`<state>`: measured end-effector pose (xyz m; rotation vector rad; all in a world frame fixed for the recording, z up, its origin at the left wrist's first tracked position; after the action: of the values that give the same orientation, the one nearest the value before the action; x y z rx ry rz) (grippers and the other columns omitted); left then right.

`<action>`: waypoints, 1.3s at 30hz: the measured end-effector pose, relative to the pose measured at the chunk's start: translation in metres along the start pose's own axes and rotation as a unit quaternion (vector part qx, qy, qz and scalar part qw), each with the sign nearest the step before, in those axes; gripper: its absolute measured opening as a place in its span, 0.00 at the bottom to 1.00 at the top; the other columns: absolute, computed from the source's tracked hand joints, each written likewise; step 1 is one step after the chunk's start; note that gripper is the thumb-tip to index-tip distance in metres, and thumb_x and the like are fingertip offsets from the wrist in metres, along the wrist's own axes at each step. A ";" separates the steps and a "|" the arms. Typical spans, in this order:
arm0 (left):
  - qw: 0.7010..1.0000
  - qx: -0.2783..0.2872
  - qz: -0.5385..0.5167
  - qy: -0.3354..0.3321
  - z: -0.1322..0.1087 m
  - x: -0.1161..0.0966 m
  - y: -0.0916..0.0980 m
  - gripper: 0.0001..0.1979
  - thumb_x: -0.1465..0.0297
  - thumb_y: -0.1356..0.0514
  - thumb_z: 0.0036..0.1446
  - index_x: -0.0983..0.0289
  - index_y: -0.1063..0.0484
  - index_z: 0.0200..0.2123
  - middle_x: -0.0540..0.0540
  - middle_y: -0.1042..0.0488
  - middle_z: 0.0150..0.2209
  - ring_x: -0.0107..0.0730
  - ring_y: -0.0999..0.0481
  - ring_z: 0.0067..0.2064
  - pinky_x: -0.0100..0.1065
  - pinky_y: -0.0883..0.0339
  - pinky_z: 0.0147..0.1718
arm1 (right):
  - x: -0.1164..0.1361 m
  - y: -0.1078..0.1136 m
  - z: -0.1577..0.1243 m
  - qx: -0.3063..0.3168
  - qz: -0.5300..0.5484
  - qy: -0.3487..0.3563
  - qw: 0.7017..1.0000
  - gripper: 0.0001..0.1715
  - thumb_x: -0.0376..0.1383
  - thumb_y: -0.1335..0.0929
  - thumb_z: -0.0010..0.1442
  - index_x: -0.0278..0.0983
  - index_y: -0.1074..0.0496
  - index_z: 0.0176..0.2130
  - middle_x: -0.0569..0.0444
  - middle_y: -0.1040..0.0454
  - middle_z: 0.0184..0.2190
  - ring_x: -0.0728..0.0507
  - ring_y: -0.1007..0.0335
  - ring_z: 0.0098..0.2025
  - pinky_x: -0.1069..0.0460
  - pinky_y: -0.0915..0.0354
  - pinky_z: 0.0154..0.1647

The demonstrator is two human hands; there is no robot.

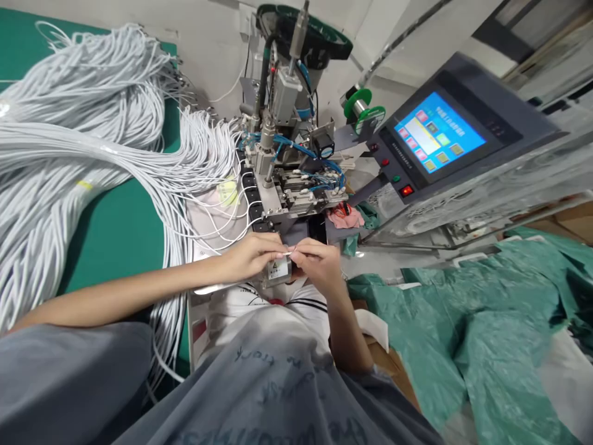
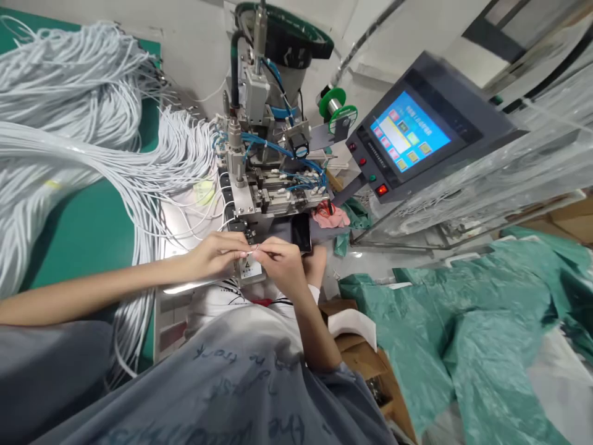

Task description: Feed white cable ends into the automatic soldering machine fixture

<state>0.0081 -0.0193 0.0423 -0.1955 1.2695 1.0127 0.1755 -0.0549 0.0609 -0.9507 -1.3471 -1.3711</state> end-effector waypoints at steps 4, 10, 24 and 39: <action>0.999 0.022 0.041 -0.024 -0.001 0.003 -0.002 0.14 0.73 0.51 0.63 0.66 0.26 0.42 0.56 0.28 0.34 0.28 0.29 0.36 0.30 0.36 0.35 | -0.002 0.002 0.001 0.036 0.027 -0.030 0.999 0.05 0.36 0.29 0.50 0.36 0.23 0.28 0.53 0.27 0.26 0.49 0.34 0.26 0.53 0.37 0.25; 1.000 -0.007 0.017 -0.017 -0.002 0.003 -0.003 0.11 0.72 0.48 0.62 0.66 0.25 0.39 0.55 0.27 0.32 0.27 0.29 0.33 0.27 0.36 0.33 | -0.010 -0.004 -0.002 -0.007 0.081 -0.046 0.996 0.08 0.38 0.28 0.47 0.35 0.24 0.25 0.59 0.40 0.19 0.53 0.46 0.20 0.55 0.45 0.18; 0.991 -0.043 0.123 -0.041 -0.001 -0.002 0.002 0.10 0.72 0.47 0.61 0.68 0.26 0.36 0.53 0.30 0.27 0.25 0.31 0.29 0.26 0.38 0.28 | -0.011 -0.025 -0.010 -0.176 -0.065 0.035 0.982 0.11 0.36 0.33 0.55 0.34 0.26 0.24 0.61 0.47 0.16 0.53 0.50 0.20 0.54 0.51 0.21; 0.981 0.021 0.187 0.038 0.001 0.025 -0.010 0.11 0.71 0.50 0.63 0.66 0.28 0.39 0.52 0.32 0.30 0.26 0.32 0.31 0.27 0.38 0.32 | -0.051 -0.029 0.011 -0.176 -0.095 0.070 0.977 0.17 0.35 0.35 0.57 0.35 0.34 0.19 0.61 0.48 0.17 0.51 0.50 0.21 0.53 0.51 0.24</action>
<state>0.0146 -0.0120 0.0176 0.0417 1.4289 1.3072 0.1589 -0.0407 0.0054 -0.9493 -1.1310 -1.8316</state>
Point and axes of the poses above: each hand's wrist, its own z-axis towards the middle knuckle, its own y-axis out of the back of the hand, x = y × z, the point moved 2 cm from there along z, towards the middle knuckle
